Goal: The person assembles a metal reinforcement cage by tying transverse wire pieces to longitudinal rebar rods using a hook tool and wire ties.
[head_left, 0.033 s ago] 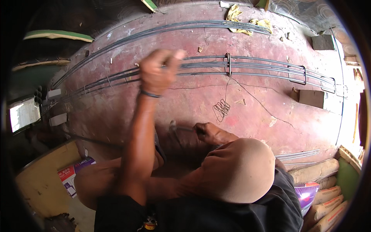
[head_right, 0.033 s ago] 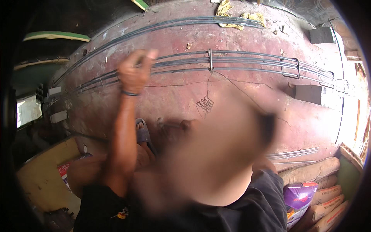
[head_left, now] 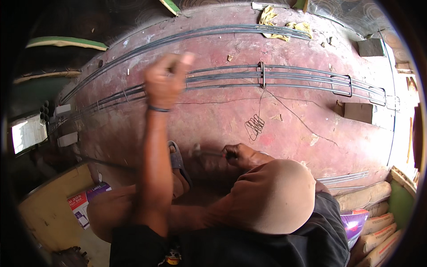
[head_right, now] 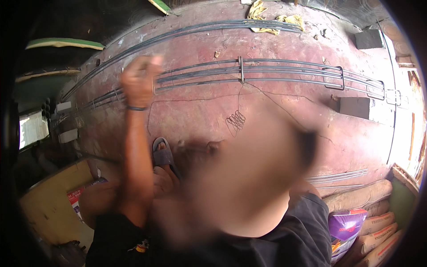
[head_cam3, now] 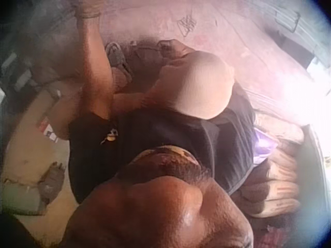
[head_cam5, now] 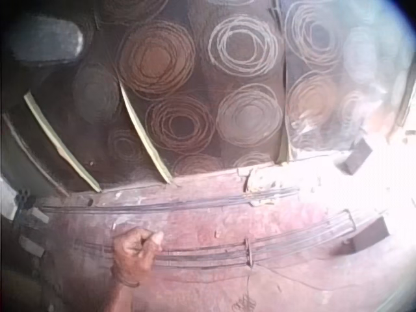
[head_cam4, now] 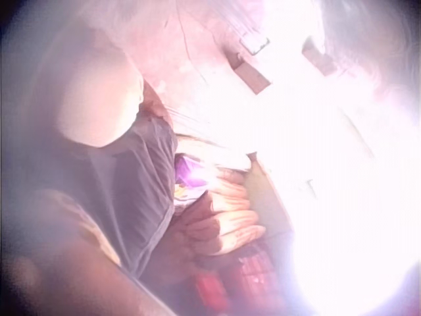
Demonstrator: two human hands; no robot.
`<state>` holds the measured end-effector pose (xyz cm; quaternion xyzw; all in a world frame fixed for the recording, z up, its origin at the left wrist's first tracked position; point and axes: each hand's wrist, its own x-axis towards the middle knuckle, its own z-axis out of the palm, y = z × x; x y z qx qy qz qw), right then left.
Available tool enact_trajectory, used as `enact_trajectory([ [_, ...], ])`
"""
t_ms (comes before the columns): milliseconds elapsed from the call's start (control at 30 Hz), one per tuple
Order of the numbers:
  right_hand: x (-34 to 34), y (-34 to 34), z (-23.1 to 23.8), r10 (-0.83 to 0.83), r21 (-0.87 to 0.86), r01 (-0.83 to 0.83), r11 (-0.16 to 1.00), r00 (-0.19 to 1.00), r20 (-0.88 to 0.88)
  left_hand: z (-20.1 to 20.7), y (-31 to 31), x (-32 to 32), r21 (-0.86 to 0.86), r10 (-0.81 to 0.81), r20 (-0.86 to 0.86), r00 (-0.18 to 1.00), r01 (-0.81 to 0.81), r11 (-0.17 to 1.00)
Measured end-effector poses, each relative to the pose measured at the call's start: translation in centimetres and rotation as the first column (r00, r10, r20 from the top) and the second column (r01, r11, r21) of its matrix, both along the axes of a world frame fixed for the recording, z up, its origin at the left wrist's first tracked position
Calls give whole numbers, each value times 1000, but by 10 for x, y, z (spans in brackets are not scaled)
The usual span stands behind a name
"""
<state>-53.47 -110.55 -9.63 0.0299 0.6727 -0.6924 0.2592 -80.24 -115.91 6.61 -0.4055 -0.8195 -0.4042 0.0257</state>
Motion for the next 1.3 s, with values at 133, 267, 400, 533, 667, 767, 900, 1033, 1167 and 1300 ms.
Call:
enact_trajectory([
  [133,-14,21,112,-125,-211,130,969,992,33,81,-58,-54,221,-80,310,947,10,975],
  [267,-36,78,179,-181,-153,172,973,982,-46,123,-53,-36,333,-481,487,729,354,874],
  [400,-43,104,230,-857,-250,825,507,452,-246,87,28,22,566,-765,426,483,517,642],
  [533,-45,110,273,-820,214,905,367,424,-384,94,57,41,668,-802,520,293,445,596],
  [667,-10,112,282,-886,142,961,237,274,-374,69,103,118,725,-793,572,211,323,608],
  [767,15,97,267,-863,35,900,435,427,-268,32,104,200,823,-751,568,338,-195,534],
  [900,16,69,268,-804,594,697,403,579,-134,-12,79,201,692,-641,601,477,90,716],
  [1033,7,69,242,-783,568,620,541,618,72,-40,41,174,662,-337,511,790,-112,741],
  [1167,-21,63,216,-727,754,338,563,636,258,-89,34,162,230,-82,808,583,-185,956],
  [1300,-7,65,185,-741,683,400,611,594,314,-110,37,166,239,-216,938,273,-55,969],
])
